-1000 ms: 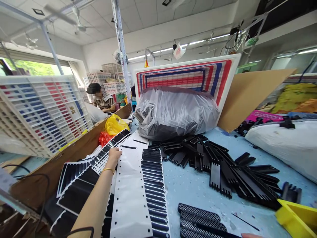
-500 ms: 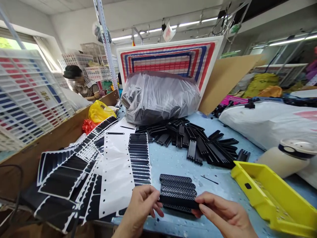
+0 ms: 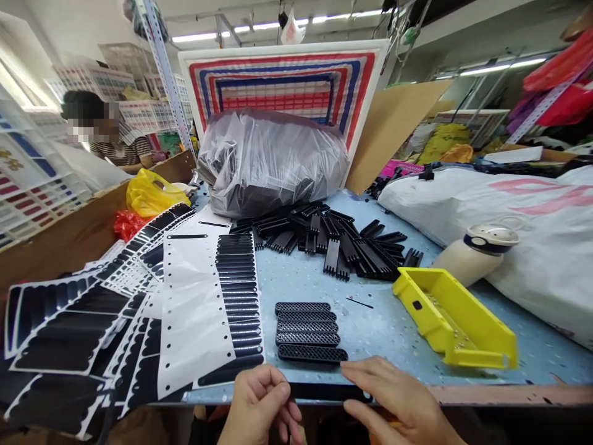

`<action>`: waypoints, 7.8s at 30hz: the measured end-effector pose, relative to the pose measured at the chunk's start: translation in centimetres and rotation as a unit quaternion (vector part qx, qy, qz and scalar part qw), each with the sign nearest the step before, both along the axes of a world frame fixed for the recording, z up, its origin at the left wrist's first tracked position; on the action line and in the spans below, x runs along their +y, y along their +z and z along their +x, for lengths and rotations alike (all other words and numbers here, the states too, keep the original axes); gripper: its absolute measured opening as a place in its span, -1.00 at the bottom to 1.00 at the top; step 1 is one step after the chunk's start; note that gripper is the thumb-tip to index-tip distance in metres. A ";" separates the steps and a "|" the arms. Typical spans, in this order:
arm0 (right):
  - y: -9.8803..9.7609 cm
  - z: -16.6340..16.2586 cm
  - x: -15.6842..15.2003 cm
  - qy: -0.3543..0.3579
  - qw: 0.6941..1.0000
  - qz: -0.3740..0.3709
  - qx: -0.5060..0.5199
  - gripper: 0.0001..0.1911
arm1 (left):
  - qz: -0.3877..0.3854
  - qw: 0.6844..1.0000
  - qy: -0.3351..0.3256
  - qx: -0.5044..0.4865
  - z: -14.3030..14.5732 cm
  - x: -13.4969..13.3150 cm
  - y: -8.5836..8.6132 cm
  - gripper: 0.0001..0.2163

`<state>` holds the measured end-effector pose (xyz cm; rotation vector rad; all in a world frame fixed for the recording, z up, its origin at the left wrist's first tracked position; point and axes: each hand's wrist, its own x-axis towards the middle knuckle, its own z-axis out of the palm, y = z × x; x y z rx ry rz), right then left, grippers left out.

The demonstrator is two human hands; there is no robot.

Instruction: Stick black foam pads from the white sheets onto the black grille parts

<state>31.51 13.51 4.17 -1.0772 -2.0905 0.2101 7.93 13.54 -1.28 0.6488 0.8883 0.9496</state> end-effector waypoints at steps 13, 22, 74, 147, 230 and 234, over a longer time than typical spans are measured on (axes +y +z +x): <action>-0.5 -1.4 0.1 0.052 0.992 -0.053 -0.099 -0.80 | -0.033 0.999 -0.013 -0.007 0.4 0.2 -0.4 -0.58; -1.3 1.5 2.2 0.019 0.998 -0.067 0.007 -0.83 | 0.147 0.941 0.112 0.284 -1.8 1.0 -1.8 -0.72; -4.7 -0.9 3.7 0.031 0.991 -0.113 -0.070 -0.80 | 0.085 0.957 -0.036 0.275 -1.0 3.5 -1.3 -0.73; -4.8 -1.1 3.4 0.057 0.979 -0.149 -0.129 -0.79 | 0.135 0.915 -0.081 0.372 -0.9 3.9 -0.2 -0.69; -5.2 3.6 0.8 -0.149 0.973 -0.156 0.087 -0.81 | 0.097 0.928 -0.090 0.349 -1.2 4.5 -1.3 -0.69; -6.2 2.3 0.1 -0.134 0.970 -0.163 0.123 -0.89 | 0.173 0.897 -0.099 0.394 -1.6 4.5 -1.7 -0.71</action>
